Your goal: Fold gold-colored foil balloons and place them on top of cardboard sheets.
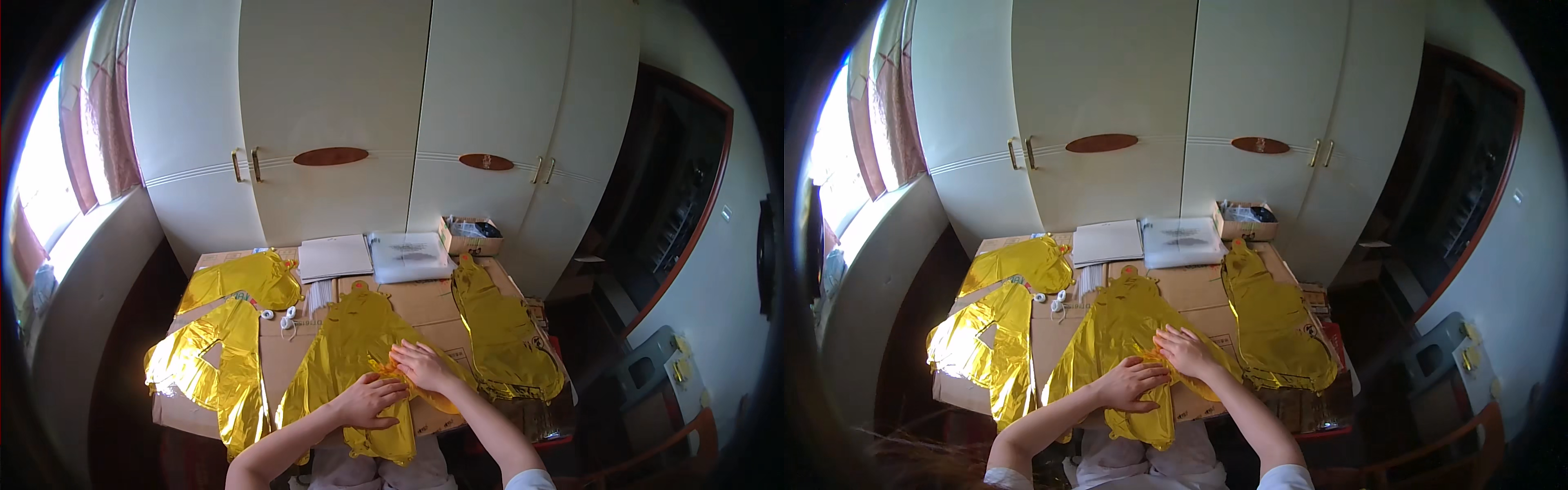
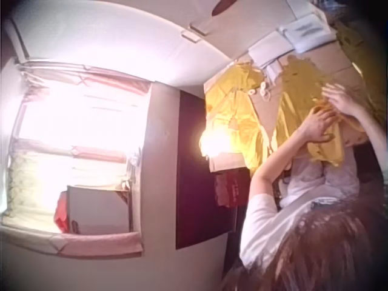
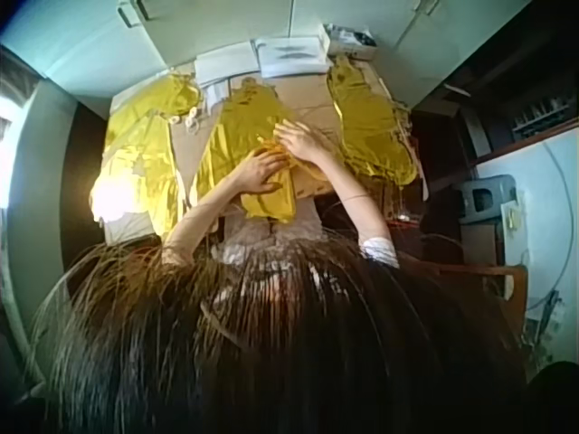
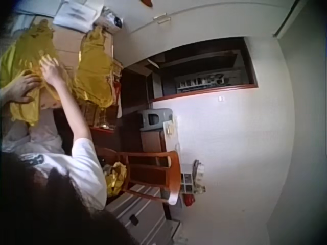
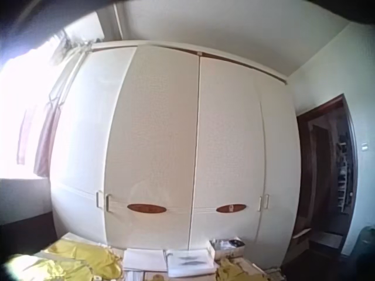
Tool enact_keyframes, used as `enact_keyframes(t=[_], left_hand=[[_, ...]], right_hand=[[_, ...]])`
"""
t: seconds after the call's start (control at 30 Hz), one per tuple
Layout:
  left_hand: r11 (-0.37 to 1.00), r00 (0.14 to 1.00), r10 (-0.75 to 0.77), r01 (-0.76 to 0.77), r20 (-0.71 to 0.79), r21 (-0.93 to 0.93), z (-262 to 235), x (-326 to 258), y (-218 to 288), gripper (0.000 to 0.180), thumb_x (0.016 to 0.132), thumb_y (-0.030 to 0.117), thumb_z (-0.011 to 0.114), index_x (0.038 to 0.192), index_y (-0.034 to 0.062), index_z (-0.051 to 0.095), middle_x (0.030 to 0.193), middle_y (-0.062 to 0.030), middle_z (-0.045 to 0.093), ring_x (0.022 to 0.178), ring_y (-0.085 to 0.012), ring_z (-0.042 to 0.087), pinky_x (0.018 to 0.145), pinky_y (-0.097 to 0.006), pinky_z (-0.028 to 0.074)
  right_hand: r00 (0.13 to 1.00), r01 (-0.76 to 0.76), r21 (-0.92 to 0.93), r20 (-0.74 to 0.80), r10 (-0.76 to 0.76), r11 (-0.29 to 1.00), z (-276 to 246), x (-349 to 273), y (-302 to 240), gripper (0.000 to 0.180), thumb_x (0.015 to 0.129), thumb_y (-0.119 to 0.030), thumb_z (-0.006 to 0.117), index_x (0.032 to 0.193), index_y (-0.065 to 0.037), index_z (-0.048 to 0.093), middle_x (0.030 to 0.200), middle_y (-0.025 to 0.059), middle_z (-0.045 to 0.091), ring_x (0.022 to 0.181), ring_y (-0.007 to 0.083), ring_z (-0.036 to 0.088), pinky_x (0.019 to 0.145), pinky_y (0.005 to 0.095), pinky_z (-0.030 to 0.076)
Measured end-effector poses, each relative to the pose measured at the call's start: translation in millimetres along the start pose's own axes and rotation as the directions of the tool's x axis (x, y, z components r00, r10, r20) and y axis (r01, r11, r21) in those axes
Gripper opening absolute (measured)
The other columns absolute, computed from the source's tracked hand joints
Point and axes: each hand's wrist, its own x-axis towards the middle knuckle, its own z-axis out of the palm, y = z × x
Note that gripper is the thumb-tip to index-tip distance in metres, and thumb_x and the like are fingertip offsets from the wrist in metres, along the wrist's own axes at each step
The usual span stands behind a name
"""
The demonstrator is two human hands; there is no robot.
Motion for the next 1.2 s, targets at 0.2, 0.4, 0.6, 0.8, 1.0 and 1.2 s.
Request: enact_keyframes(t=[0.2, 0.4, 0.6, 0.8, 1.0, 1.2], left_hand=[[1.000, 1.000, -0.014, 0.014, -0.019, 0.022, 1.0, 1.4, 3.9, 0.063, 0.086, 0.048, 0.058, 0.134, 0.0085, 0.049, 0.134, -0.0110, 0.051, 0.127, -0.0243, 0.046, 0.102, -0.045, 0.033], [0.998, 0.998, -0.044, 0.046, -0.040, 0.035, 1.7, 2.1, 6.0, 0.061, 0.086, 0.048, 0.058, 0.132, 0.0081, 0.050, 0.133, -0.0110, 0.052, 0.127, -0.0247, 0.046, 0.102, -0.045, 0.033], [0.997, 0.997, -0.059, 0.062, -0.060, 0.050, 2.9, 1.8, 5.9, 0.061, 0.085, 0.048, 0.058, 0.131, 0.0081, 0.051, 0.132, -0.0107, 0.052, 0.127, -0.0248, 0.046, 0.103, -0.046, 0.033], [0.997, 0.996, -0.063, 0.066, -0.066, 0.043, 5.2, -0.5, 5.9, 0.060, 0.085, 0.048, 0.058, 0.131, 0.0095, 0.052, 0.132, -0.0104, 0.052, 0.128, -0.0253, 0.046, 0.103, -0.046, 0.033], [0.998, 0.997, -0.044, 0.046, -0.056, 0.032, 5.6, 1.4, 5.5, 0.060, 0.085, 0.048, 0.059, 0.132, 0.0112, 0.051, 0.134, -0.0098, 0.051, 0.128, -0.0266, 0.045, 0.104, -0.046, 0.033], [0.998, 0.998, -0.051, 0.051, -0.036, 0.020, 4.1, 0.1, 7.7, 0.059, 0.084, 0.047, 0.059, 0.132, 0.0122, 0.052, 0.135, -0.0096, 0.051, 0.129, -0.0269, 0.044, 0.104, -0.048, 0.032]], right_hand=[[0.999, 0.029, 0.038, 0.038, -0.031, 0.999, 0.1, 5.8, 3.5, 0.035, 0.096, -0.026, 0.050, 0.126, -0.011, 0.059, 0.137, 0.0064, 0.053, 0.131, 0.0226, 0.045, 0.107, 0.0412, 0.035], [0.998, 0.001, 0.050, 0.057, -0.004, 0.999, -0.9, 6.4, 3.8, 0.036, 0.096, -0.028, 0.049, 0.129, -0.015, 0.058, 0.139, 0.0024, 0.052, 0.132, 0.0208, 0.044, 0.109, 0.0400, 0.032], [0.998, -0.016, 0.008, 0.066, 0.015, 1.000, 0.0, 9.5, 2.7, 0.036, 0.096, -0.029, 0.048, 0.130, -0.020, 0.058, 0.139, -0.0009, 0.052, 0.129, 0.0202, 0.045, 0.107, 0.0401, 0.032], [0.996, -0.040, 0.011, 0.077, 0.039, 0.999, -4.0, 8.6, -3.6, 0.037, 0.096, -0.029, 0.048, 0.131, -0.022, 0.056, 0.140, -0.0003, 0.050, 0.129, 0.0219, 0.045, 0.106, 0.0420, 0.032], [0.994, -0.077, -0.035, 0.069, 0.079, 0.996, -10.3, -0.9, -9.7, 0.038, 0.096, -0.029, 0.046, 0.133, -0.024, 0.054, 0.141, 0.0008, 0.050, 0.128, 0.0235, 0.045, 0.106, 0.0432, 0.033], [0.991, -0.100, -0.062, 0.084, 0.105, 0.993, -11.2, -3.2, -14.4, 0.039, 0.096, -0.029, 0.046, 0.135, -0.025, 0.052, 0.143, 0.0004, 0.047, 0.128, 0.0235, 0.045, 0.105, 0.0437, 0.033]])
